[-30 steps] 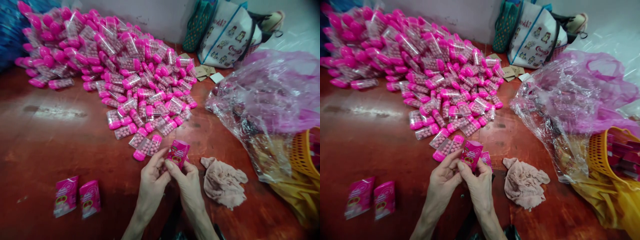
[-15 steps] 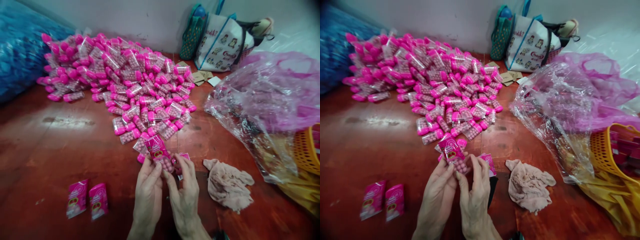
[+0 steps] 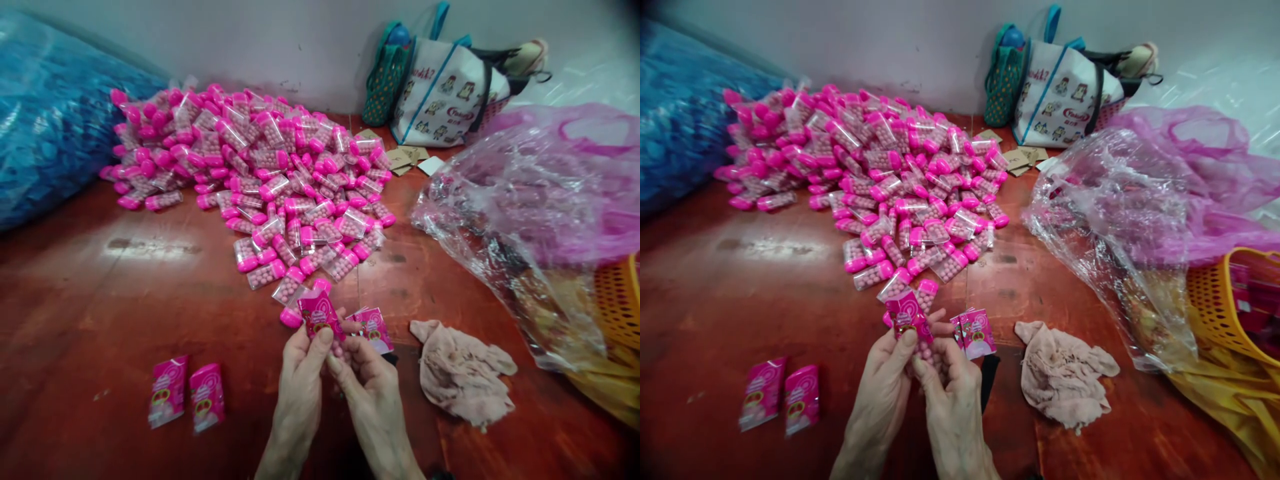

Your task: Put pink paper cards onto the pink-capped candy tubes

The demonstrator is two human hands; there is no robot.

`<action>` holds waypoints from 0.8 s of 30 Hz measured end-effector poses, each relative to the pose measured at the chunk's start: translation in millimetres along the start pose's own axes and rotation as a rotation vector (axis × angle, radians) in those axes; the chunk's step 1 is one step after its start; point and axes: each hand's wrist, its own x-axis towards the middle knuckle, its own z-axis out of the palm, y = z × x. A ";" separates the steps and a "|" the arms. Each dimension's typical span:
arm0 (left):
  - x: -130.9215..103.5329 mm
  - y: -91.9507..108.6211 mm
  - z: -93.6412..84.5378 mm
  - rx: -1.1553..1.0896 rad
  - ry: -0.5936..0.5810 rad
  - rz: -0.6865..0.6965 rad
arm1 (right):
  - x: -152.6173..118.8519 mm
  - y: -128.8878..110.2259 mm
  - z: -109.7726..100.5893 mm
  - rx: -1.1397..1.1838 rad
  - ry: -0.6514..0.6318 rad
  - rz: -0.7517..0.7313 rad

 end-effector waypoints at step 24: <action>-0.5 12.6 -9.8 -0.084 0.060 0.034 | 5.5 -13.7 13.2 0.026 -0.020 -0.106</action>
